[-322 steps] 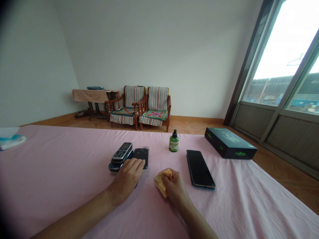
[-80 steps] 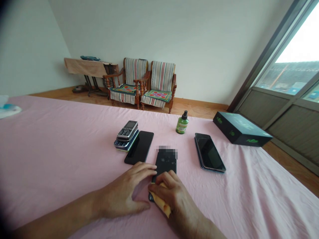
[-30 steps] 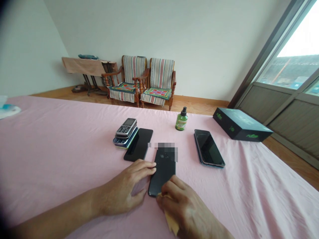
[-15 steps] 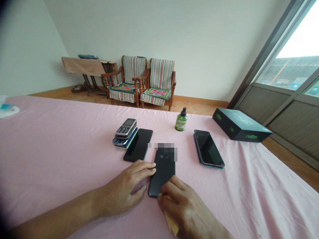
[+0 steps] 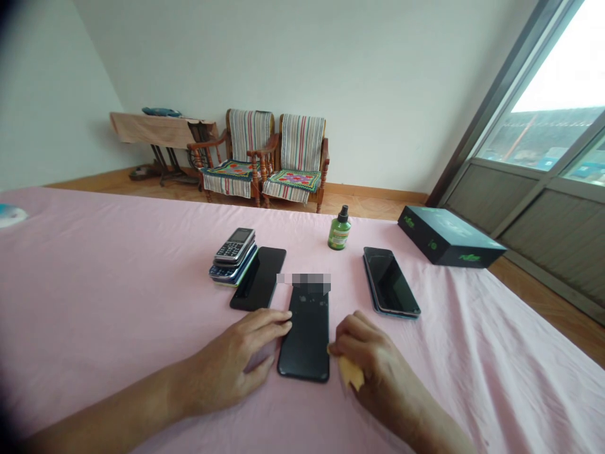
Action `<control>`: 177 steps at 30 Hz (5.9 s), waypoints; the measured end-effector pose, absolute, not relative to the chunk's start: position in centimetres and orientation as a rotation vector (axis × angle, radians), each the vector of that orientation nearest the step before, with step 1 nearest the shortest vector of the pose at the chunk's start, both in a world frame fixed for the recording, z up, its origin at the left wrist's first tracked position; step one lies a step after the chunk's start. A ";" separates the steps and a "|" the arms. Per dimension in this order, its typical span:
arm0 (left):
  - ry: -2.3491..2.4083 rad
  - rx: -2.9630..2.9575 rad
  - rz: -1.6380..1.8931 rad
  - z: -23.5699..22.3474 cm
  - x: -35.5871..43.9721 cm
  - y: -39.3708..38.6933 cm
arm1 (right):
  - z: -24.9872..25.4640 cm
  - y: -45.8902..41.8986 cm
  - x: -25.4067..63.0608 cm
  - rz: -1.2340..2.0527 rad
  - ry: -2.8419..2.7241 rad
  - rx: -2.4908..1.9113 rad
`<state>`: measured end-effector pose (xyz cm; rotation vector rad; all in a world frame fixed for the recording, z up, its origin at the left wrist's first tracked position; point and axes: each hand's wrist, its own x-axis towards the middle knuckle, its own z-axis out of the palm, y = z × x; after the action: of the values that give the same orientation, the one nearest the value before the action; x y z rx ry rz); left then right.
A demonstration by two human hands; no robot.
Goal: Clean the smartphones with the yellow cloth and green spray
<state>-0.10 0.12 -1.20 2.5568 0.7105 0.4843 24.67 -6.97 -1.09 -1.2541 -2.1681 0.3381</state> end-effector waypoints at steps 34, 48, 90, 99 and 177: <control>0.777 2.472 0.567 -0.9 0.3 -0.3 | -2.3 1.7 23.8 0.129 -1.990 -1.551; 0.729 2.547 0.538 -0.8 0.3 -0.6 | -2.9 -2.4 20.7 0.394 -2.055 -1.266; 0.764 2.691 0.570 -0.8 0.2 -0.9 | -2.1 -6.5 19.4 0.591 -2.206 -1.226; 0.856 2.545 0.519 -0.8 0.4 -0.7 | -3.0 -7.2 20.3 0.666 -2.047 -1.113; 0.735 2.529 0.515 -2.1 0.7 -0.1 | -2.6 2.2 22.3 0.002 -1.793 -1.877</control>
<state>0.71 -0.09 -2.10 2.5294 0.7352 0.5149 22.33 2.22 -2.61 -1.8769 -1.7935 0.0015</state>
